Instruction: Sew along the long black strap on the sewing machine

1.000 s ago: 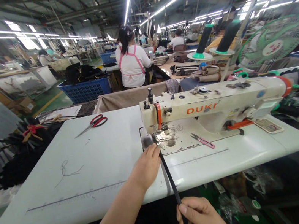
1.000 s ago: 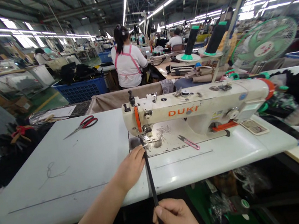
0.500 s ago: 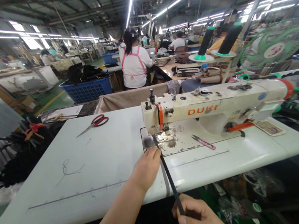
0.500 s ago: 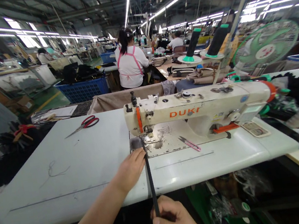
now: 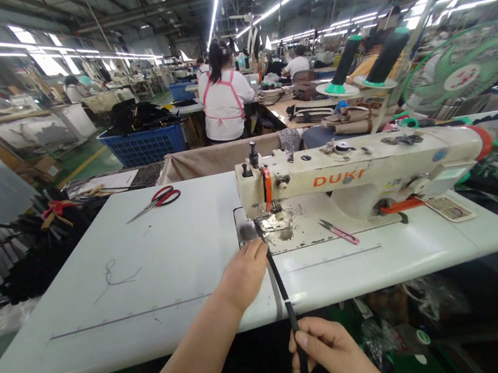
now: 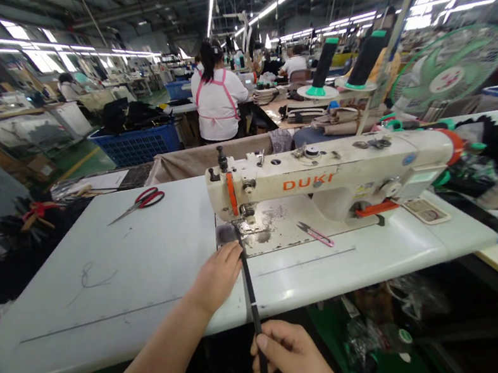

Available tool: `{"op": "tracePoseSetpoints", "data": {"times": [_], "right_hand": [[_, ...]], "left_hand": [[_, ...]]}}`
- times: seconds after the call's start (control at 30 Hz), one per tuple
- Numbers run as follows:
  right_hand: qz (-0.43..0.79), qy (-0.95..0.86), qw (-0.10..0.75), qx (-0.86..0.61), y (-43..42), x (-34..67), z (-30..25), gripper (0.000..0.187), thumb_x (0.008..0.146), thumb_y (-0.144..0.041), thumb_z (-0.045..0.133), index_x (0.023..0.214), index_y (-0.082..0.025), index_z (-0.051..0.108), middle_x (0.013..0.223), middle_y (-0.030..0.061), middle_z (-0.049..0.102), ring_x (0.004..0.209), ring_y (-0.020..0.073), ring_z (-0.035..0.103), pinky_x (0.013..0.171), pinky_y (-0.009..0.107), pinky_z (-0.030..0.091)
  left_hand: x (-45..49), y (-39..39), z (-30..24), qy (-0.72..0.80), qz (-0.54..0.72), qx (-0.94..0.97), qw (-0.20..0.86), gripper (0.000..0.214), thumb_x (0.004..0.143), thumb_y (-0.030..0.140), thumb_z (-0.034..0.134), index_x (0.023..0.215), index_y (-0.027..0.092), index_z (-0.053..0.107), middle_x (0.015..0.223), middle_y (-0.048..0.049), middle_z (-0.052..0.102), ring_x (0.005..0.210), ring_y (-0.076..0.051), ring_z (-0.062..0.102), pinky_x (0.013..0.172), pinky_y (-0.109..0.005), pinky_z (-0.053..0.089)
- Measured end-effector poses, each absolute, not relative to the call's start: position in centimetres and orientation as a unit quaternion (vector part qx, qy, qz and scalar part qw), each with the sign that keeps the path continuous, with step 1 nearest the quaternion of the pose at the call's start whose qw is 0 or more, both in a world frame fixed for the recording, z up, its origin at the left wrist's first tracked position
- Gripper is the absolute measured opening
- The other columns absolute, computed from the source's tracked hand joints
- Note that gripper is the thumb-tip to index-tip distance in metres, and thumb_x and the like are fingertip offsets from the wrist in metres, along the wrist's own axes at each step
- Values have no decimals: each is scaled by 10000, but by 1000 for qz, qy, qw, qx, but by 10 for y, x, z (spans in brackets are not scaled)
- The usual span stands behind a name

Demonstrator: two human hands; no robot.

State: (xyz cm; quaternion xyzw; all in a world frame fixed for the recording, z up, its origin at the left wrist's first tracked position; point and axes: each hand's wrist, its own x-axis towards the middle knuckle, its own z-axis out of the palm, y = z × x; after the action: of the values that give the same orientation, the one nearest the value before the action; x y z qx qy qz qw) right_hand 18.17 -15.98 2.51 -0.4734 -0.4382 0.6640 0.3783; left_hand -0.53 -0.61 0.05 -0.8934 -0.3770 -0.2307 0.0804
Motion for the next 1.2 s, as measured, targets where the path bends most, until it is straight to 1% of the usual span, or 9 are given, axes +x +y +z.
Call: {"op": "tracePoseSetpoints", "data": {"times": [0.2,0.37,0.43,0.53,0.67,0.87,1.07,1.2], "right_hand": [[666,-437,373,-476,-161,184,31,518,872,-665,736,773,-157,759,641,48,741,610,151,629,635,263,453],[663,-439,375,-476,-161,185,26,518,888,-654,726,760,-154,770,650,52,741,617,149,624,638,263,453],[663,-441,376,-474,-160,184,24,534,874,-669,730,748,-152,773,642,52,735,609,149,623,627,262,449],[665,-440,380,-469,-160,183,23,555,854,-692,734,723,-154,769,619,48,722,591,151,619,612,264,441],[658,-448,379,-472,-161,184,27,532,882,-660,725,721,-155,777,633,51,729,604,150,616,632,269,443],[647,-455,376,-483,-160,186,24,535,875,-662,729,706,-157,781,620,47,720,596,145,585,620,268,424],[648,-453,381,-480,-159,186,21,536,872,-668,729,705,-161,781,627,43,715,603,149,581,622,271,428],[650,-452,380,-479,-160,186,20,511,881,-635,738,706,-157,784,632,40,713,613,145,576,632,264,430]], "left_hand": [[-6,-5,1,-376,-228,-896,68,210,1036,152,475,1205,158,599,1313,-154,669,1240,-263,658,1112,-429,534],[-6,-5,0,-371,-232,-896,75,216,1039,159,472,1213,161,601,1294,-145,677,1239,-261,658,1120,-428,531],[-6,-5,0,-369,-235,-896,76,221,1041,160,468,1218,164,601,1294,-143,676,1240,-260,658,1120,-425,531],[-6,-5,1,-368,-240,-895,78,212,1039,156,474,1201,163,611,1290,-147,677,1224,-258,667,1112,-419,537],[-6,-6,3,-377,-244,-890,75,197,1034,159,495,1188,145,615,1295,-157,674,1200,-260,676,1099,-412,546],[-6,-6,3,-372,-228,-897,76,198,1036,141,477,1170,143,623,1282,-156,683,1199,-261,678,1105,-414,543],[-2,-5,5,-385,-223,-893,72,253,1032,147,471,1250,118,597,1327,-178,665,1263,-275,652,1138,-432,521],[1,-5,5,-402,-216,-887,69,305,1017,140,481,1307,110,571,1348,-178,659,1315,-285,624,1180,-454,485]]}}
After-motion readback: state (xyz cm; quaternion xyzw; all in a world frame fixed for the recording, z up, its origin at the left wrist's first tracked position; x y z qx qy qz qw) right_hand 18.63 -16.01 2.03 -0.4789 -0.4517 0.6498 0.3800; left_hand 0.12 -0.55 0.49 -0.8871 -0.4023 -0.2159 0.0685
